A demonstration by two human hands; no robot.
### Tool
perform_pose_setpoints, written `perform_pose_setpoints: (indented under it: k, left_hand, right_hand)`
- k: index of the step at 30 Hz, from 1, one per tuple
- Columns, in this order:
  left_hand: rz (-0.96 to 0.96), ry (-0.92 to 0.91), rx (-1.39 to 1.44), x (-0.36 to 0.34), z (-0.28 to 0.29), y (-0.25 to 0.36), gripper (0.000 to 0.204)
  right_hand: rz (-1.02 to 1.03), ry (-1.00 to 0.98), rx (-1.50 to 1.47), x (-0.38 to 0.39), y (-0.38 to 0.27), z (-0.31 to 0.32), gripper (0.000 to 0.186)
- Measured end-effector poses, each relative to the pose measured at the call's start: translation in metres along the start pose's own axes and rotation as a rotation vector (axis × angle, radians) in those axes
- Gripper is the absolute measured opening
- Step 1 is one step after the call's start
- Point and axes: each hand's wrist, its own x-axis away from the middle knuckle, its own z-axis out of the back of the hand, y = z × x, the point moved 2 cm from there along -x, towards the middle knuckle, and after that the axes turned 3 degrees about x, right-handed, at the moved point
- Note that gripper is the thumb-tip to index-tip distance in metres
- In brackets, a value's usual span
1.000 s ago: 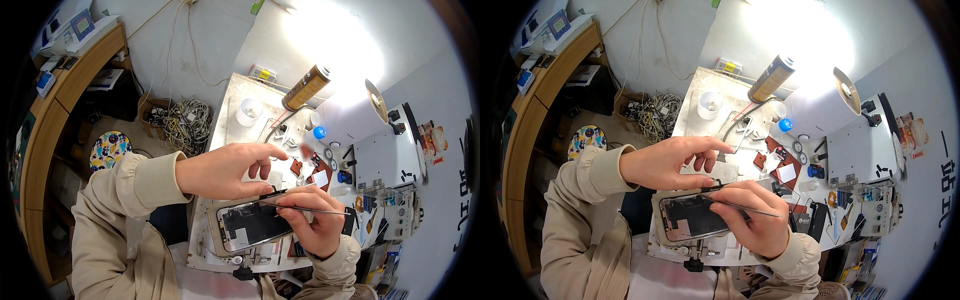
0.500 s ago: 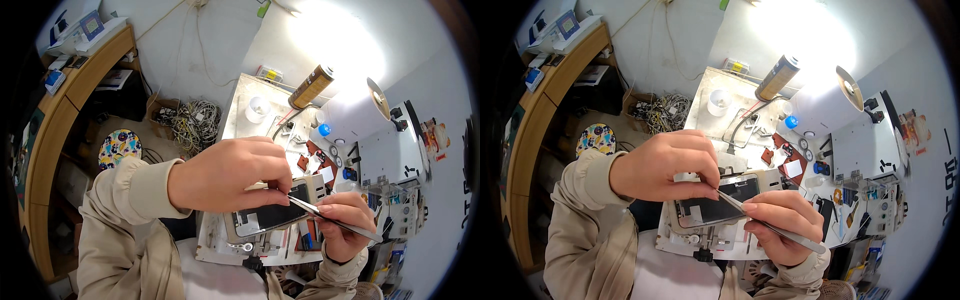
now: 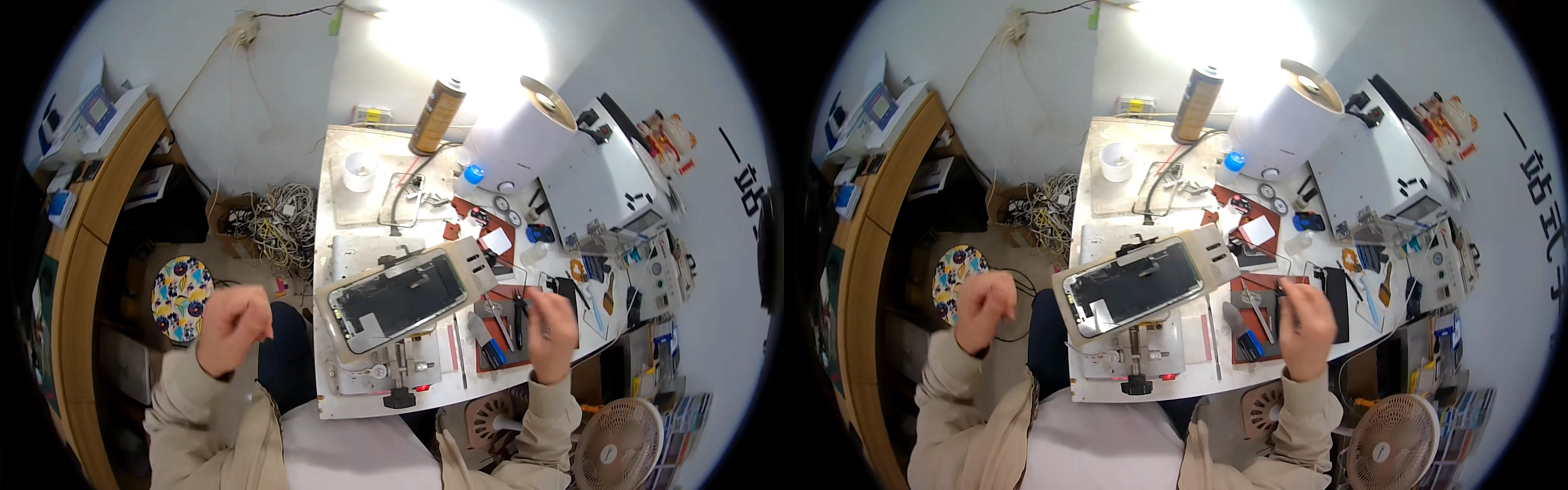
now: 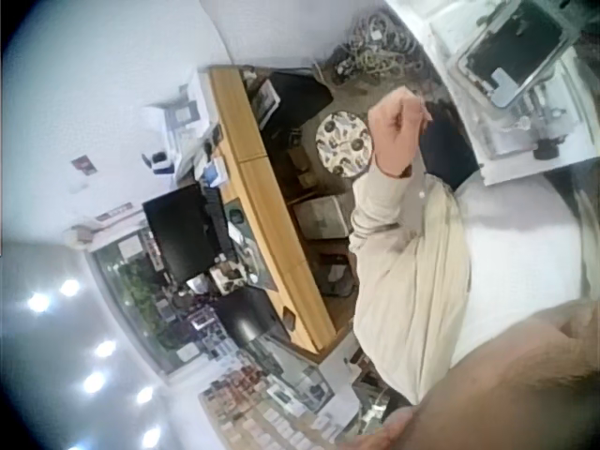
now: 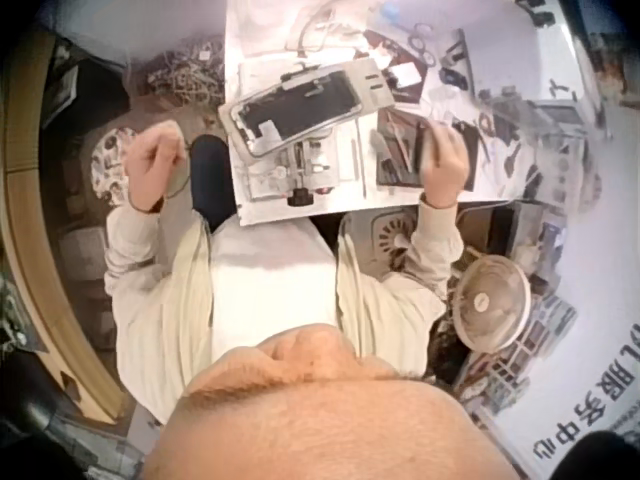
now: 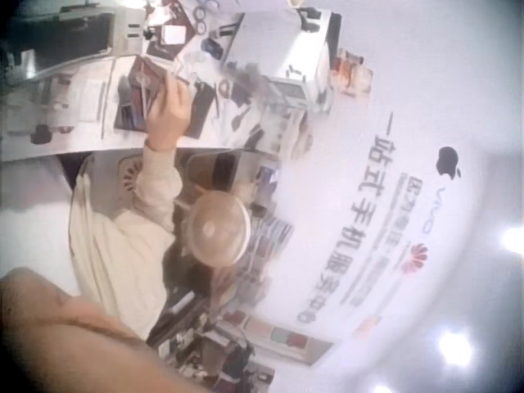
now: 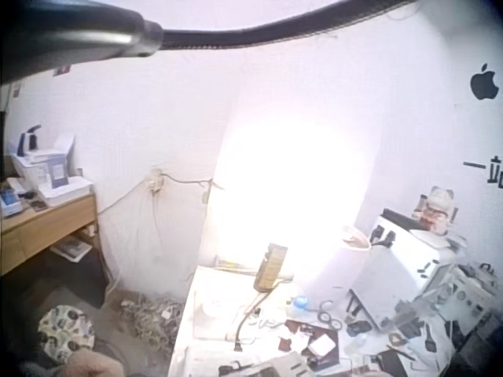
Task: The person applies a liquid solution to the edges of a smartphone screen using a small bottle and a metal spatula. They then use tweezers to remove a thin film from the screen surface. Finally, they put on a protective glove and use a small brush to clean the internal components of the device.
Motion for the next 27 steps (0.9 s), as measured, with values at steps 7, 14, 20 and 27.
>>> perform_pose_setpoints:
  k: [7,14,20,27]
  left_hand:
    - [0.093,0.089,0.265,0.049,-0.071,-0.022,0.031]
    - [0.134,0.242,0.366,0.06,-0.088,-0.014,0.046]
    - [0.08,0.367,0.178,0.07,-0.096,-0.028,0.05]
    - [-0.049,0.529,-0.042,0.072,-0.117,-0.025,0.04]
  right_hand:
    - [0.091,-0.208,0.412,0.031,0.043,-0.061,0.047]
    - [-0.042,0.015,-0.016,0.027,0.002,-0.03,0.044]
    - [-0.011,0.194,-0.441,0.062,0.012,-0.037,0.024]
    - [0.04,0.141,-0.609,0.069,0.02,-0.042,0.021]
